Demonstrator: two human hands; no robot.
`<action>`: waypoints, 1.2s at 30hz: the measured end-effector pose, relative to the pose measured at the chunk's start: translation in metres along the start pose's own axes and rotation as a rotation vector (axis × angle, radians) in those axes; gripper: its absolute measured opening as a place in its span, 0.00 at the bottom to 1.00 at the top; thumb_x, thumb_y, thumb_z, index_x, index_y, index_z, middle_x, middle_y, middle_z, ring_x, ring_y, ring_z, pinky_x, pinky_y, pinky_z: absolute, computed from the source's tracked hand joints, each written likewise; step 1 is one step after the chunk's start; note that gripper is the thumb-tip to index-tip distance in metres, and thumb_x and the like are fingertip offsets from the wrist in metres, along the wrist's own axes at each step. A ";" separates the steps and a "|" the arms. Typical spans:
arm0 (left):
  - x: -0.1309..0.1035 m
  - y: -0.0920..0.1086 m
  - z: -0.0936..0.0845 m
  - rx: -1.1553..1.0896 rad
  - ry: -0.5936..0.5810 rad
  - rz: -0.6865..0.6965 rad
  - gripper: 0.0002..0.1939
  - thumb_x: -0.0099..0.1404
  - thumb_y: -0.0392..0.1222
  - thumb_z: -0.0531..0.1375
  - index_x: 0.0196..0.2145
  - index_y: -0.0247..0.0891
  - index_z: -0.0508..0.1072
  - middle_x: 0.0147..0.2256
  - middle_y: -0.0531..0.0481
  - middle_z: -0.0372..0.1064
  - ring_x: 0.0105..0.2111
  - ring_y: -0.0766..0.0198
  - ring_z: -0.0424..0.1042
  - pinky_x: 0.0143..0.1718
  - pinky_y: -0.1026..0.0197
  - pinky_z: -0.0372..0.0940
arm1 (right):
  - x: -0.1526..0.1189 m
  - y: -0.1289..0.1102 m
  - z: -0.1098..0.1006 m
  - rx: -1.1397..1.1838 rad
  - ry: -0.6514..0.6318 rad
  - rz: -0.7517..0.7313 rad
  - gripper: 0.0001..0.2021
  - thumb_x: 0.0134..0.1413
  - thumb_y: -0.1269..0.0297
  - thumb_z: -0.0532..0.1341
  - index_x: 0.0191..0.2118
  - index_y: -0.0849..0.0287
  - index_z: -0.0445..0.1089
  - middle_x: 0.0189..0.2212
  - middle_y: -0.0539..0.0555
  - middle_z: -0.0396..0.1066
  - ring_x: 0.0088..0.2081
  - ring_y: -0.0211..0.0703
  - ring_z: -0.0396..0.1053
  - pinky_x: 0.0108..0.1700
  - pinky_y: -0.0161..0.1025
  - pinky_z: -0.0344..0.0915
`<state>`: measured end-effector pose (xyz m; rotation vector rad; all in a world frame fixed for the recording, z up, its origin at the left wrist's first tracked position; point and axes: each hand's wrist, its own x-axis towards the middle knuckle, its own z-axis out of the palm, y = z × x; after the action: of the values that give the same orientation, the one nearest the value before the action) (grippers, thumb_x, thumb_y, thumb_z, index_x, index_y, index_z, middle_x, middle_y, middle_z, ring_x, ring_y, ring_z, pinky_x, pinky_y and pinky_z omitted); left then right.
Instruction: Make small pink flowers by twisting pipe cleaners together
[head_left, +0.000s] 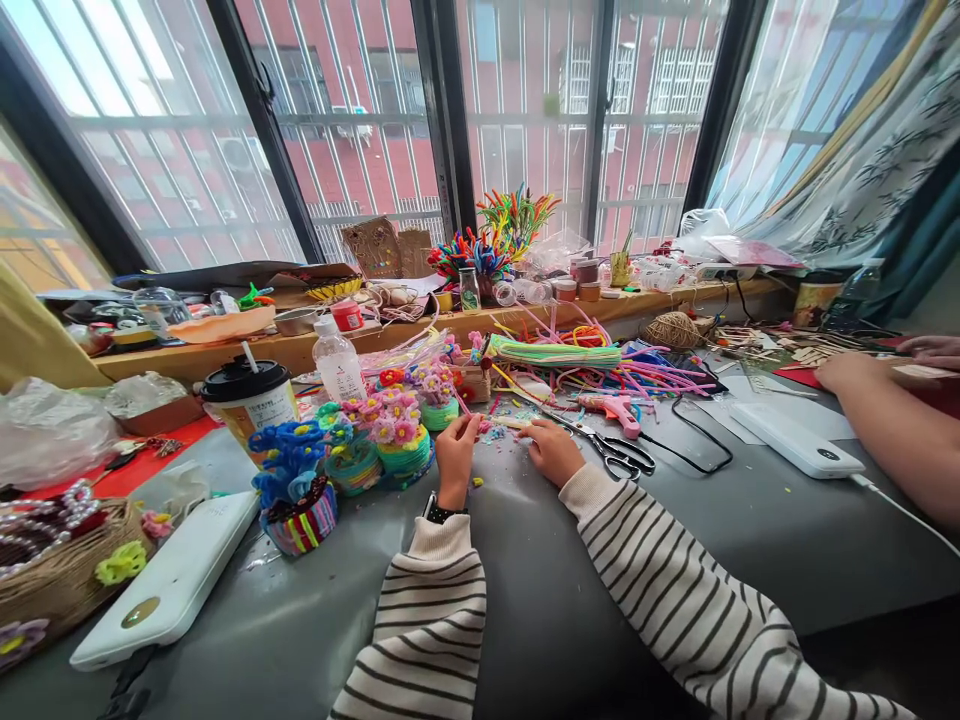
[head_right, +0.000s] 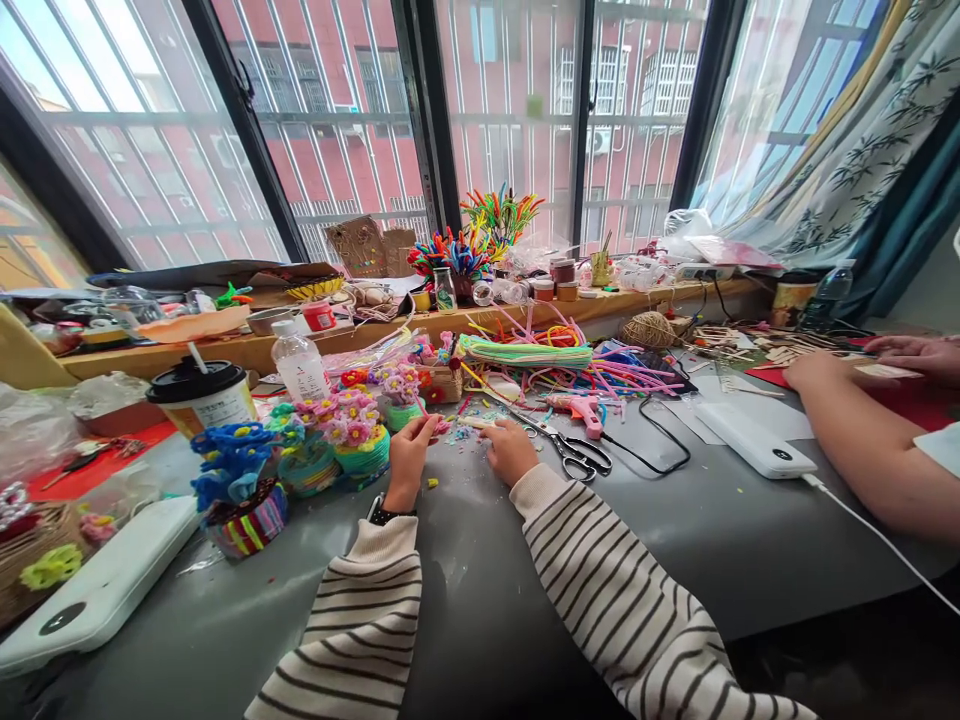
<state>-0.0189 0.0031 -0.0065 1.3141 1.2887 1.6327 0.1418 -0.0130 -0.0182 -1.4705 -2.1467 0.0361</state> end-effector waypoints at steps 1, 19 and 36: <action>0.000 0.000 0.000 0.003 0.007 -0.004 0.16 0.45 0.50 0.58 0.26 0.33 0.72 0.26 0.49 0.69 0.25 0.66 0.66 0.26 0.66 0.61 | 0.000 0.002 -0.001 0.026 0.042 0.018 0.15 0.44 0.76 0.51 0.39 0.61 0.67 0.38 0.56 0.69 0.46 0.42 0.61 0.48 0.38 0.56; 0.000 -0.003 0.001 -0.015 -0.029 -0.017 0.16 0.44 0.49 0.59 0.26 0.32 0.72 0.24 0.49 0.69 0.25 0.67 0.66 0.28 0.64 0.63 | -0.018 0.062 -0.066 -0.302 0.263 0.610 0.14 0.48 0.60 0.53 0.35 0.67 0.66 0.34 0.64 0.67 0.40 0.50 0.61 0.39 0.42 0.56; 0.000 -0.002 0.002 -0.081 -0.033 -0.035 0.15 0.43 0.48 0.61 0.24 0.32 0.72 0.23 0.50 0.68 0.25 0.67 0.66 0.29 0.65 0.64 | -0.009 0.099 -0.039 -0.252 0.183 0.902 0.17 0.49 0.73 0.47 0.44 0.78 0.62 0.42 0.74 0.59 0.44 0.57 0.61 0.40 0.45 0.59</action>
<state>-0.0172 0.0037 -0.0082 1.2583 1.2071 1.6152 0.2465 0.0092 -0.0195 -2.3667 -1.2301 -0.0464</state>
